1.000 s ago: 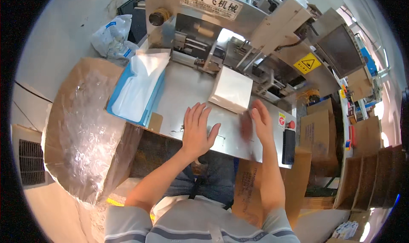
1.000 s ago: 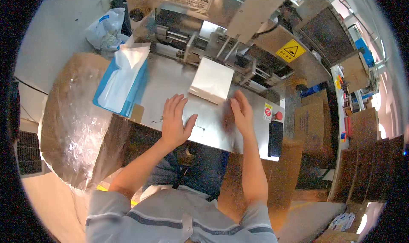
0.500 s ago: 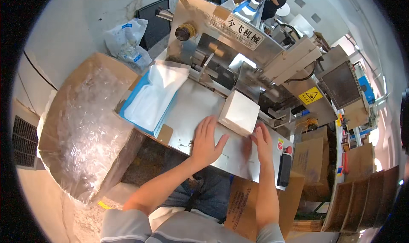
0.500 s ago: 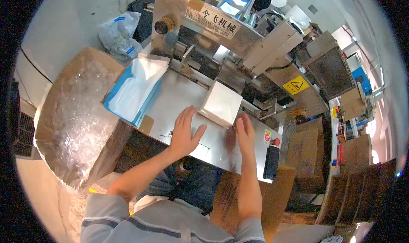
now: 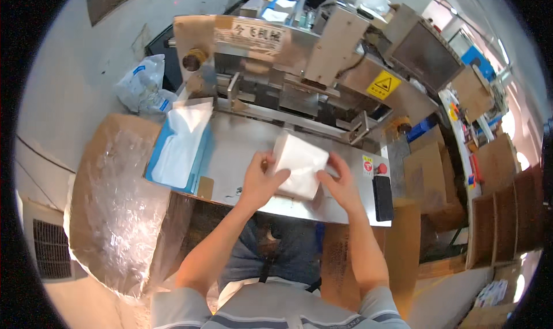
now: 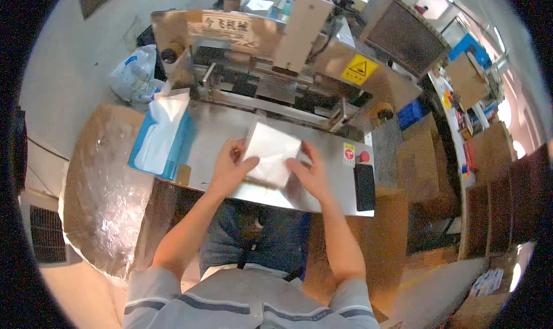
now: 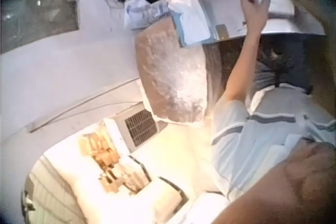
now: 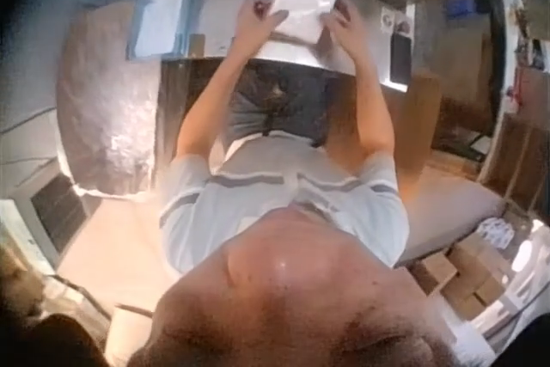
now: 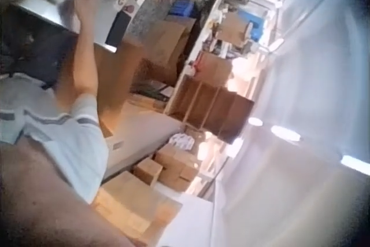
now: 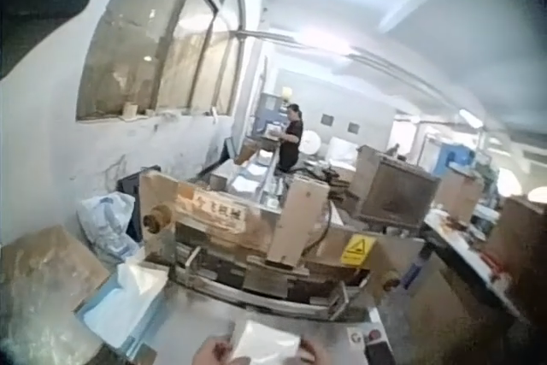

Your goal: Package small white boxes into plastic bags using a heat sealer and organize them into a larger shipping carton.

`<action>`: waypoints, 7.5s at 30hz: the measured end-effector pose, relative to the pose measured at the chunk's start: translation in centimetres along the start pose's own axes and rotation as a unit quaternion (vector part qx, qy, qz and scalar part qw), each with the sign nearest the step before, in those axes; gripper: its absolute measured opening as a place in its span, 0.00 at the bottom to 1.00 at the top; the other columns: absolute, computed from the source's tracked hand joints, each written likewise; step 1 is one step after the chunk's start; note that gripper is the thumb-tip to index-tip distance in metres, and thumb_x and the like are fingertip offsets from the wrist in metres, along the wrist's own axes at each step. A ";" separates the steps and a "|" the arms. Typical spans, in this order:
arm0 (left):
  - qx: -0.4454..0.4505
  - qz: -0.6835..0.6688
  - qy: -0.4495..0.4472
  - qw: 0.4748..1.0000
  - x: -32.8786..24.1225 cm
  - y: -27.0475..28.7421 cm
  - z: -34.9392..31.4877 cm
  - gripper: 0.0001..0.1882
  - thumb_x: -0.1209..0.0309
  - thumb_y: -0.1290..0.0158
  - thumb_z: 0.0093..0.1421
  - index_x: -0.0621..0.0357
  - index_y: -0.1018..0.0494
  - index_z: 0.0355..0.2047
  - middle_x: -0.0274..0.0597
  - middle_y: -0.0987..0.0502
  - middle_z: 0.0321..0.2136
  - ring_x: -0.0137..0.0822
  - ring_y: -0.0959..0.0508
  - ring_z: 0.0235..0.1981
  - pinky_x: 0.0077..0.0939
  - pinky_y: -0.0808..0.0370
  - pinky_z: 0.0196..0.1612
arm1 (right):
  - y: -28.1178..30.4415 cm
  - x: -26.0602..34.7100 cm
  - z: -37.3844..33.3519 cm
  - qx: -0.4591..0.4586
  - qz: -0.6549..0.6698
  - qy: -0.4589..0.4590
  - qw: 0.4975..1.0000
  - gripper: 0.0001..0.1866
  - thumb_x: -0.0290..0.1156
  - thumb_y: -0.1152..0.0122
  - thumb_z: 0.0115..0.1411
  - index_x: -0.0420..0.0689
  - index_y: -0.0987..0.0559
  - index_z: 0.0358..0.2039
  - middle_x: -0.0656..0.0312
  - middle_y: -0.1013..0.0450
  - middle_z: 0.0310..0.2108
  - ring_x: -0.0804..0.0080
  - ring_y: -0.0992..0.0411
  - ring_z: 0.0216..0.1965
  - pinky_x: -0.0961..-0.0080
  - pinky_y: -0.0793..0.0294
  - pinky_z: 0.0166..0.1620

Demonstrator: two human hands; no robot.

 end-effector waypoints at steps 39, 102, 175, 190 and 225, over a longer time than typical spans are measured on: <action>-0.330 0.785 -0.185 0.491 -12.7 35.6 -10.0 0.26 0.64 0.46 0.68 0.69 0.33 0.60 0.50 0.24 0.52 0.39 0.25 0.52 0.32 0.27 0.54 | 7.9 7.0 -11.6 -0.064 -0.145 0.167 0.973 0.59 0.35 0.17 0.38 0.39 0.41 0.70 0.46 0.29 0.56 0.54 0.29 0.58 0.65 0.33 0.62; 0.236 0.653 -0.259 0.671 3.9 -17.3 -4.7 0.30 0.59 0.48 0.67 0.64 0.36 0.64 0.67 0.41 0.66 0.65 0.40 0.65 0.54 0.43 0.67 | 16.1 -55.9 -50.1 -0.310 0.375 -0.479 0.731 0.21 0.42 0.35 0.64 0.33 0.25 0.40 0.51 0.27 0.39 0.56 0.23 0.37 0.61 0.16 0.39; 0.086 0.275 -0.070 0.955 -4.8 -0.9 -11.4 0.08 0.71 0.38 0.59 0.61 0.22 0.37 0.43 0.18 0.31 0.35 0.21 0.29 0.28 0.24 0.33 | -1.2 7.1 -13.3 -0.016 -0.219 0.378 0.899 0.06 0.28 0.30 0.52 0.43 0.20 0.28 0.58 0.23 0.32 0.56 0.23 0.37 0.62 0.23 0.45; 0.379 0.494 -0.102 0.776 -7.1 -1.5 -8.9 0.09 0.64 0.47 0.65 0.56 0.25 0.37 0.51 0.21 0.30 0.58 0.21 0.35 0.48 0.25 0.37 | -0.5 3.8 -12.4 0.234 -0.250 0.187 0.921 0.06 0.33 0.35 0.59 0.45 0.17 0.32 0.58 0.22 0.30 0.57 0.24 0.40 0.58 0.27 0.48; 0.336 0.317 0.075 0.883 0.5 -1.4 27.6 0.12 0.59 0.37 0.59 0.52 0.16 0.37 0.25 0.22 0.26 0.21 0.25 0.33 0.18 0.32 0.34 | 3.0 0.8 19.1 0.205 -0.041 0.116 0.971 0.10 0.33 0.38 0.64 0.38 0.18 0.34 0.59 0.22 0.27 0.74 0.27 0.28 0.73 0.27 0.34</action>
Point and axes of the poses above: each hand's wrist, its own z-axis towards the middle knuckle, its own y-axis out of the back of the hand, x = y × z, the point moved 4 cm from there along z, towards the middle knuckle
